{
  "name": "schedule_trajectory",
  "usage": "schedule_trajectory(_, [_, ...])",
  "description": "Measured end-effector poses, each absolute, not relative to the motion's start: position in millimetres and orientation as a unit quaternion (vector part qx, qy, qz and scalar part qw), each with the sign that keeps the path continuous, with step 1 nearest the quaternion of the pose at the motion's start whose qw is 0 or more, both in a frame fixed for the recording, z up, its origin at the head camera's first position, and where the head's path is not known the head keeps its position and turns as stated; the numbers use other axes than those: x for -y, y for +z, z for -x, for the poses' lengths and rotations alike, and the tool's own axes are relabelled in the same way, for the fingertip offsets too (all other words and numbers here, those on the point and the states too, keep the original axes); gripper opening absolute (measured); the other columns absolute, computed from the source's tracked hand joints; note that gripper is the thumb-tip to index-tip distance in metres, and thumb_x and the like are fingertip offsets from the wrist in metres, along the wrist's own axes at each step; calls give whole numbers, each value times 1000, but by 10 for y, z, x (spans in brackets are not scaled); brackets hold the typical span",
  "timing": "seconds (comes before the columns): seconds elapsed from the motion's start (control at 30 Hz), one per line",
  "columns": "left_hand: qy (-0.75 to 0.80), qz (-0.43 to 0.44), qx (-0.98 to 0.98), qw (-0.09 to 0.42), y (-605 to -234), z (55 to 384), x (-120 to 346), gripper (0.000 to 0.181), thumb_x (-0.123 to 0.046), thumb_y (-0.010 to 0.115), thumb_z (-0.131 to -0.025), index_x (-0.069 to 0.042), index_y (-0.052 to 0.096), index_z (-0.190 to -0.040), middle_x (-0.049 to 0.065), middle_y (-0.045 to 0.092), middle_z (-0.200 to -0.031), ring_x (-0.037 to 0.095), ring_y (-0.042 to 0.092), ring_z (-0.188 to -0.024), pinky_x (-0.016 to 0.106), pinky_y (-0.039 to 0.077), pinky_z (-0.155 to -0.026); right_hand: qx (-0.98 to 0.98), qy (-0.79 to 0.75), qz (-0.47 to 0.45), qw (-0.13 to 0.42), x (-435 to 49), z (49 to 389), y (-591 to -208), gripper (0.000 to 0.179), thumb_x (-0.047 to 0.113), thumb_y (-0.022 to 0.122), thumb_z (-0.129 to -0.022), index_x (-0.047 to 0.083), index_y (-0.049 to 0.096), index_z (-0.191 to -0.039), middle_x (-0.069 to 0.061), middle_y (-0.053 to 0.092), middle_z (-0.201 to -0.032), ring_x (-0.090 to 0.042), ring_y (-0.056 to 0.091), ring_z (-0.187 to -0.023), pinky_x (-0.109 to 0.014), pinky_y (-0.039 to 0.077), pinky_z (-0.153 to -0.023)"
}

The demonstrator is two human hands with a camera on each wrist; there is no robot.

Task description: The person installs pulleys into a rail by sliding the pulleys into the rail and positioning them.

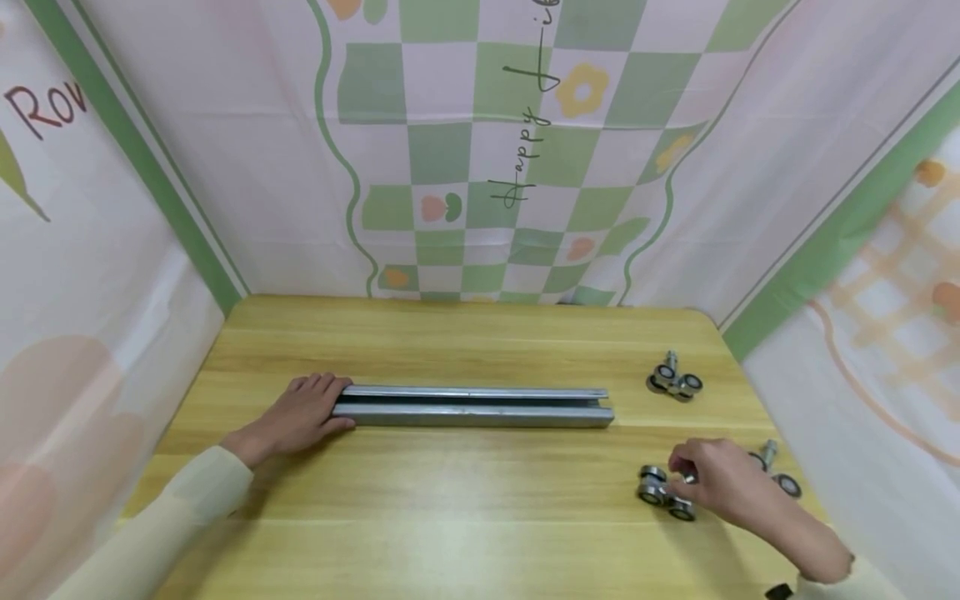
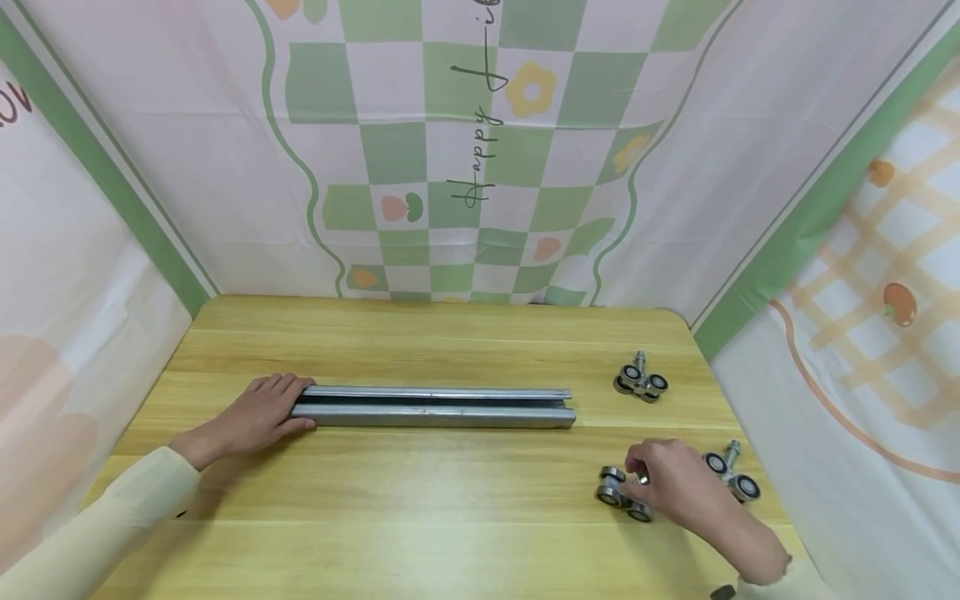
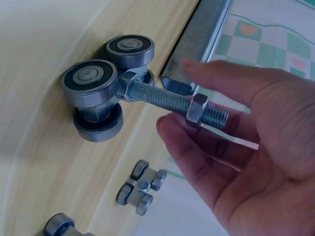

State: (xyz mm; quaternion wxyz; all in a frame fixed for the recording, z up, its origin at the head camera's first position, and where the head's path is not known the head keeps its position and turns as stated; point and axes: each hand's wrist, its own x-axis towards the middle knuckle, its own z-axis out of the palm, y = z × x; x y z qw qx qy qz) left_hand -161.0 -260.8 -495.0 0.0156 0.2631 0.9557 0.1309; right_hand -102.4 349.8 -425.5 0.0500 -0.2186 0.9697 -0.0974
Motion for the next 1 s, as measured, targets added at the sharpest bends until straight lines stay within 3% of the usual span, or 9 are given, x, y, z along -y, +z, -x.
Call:
schedule_trajectory(0.1, [129,-263,-956,15,-4946,1610,2609,57,-40,67,-104,0,52,-142,18,60,-128,36,56,-117,64,42,-104,-972,-89,207,63,-3483,1022,-4256,33,32,97,-74,10,76,-90,11,63,-74,1,51,-63,-25,48,-56])
schedule_trajectory(0.23, [130,-262,-956,17,-4951,1608,2613,58,-40,67,-104,0,52,-142,18,60,-129,36,56,-118,64,42,-105,-975,-83,194,72,-3464,1005,-4270,39,34,97,-72,8,78,-95,6,71,-80,-6,62,-68,-28,55,-61])
schedule_trajectory(0.33, [132,-262,-956,19,-4958,1605,2615,58,-41,67,-104,0,52,-142,18,60,-129,36,56,-118,64,42,-105,-974,-83,196,74,-3454,988,-4294,38,31,98,-72,9,78,-96,3,74,-84,-10,67,-71,-30,57,-63])
schedule_trajectory(1.0, [135,-263,-955,10,-4975,1609,2612,57,-39,68,-104,1,52,-142,18,60,-128,36,56,-117,64,42,-105,-975,-66,197,74,-3404,955,-4370,23,9,95,-73,13,77,-87,4,73,-80,-8,64,-66,-26,54,-58])
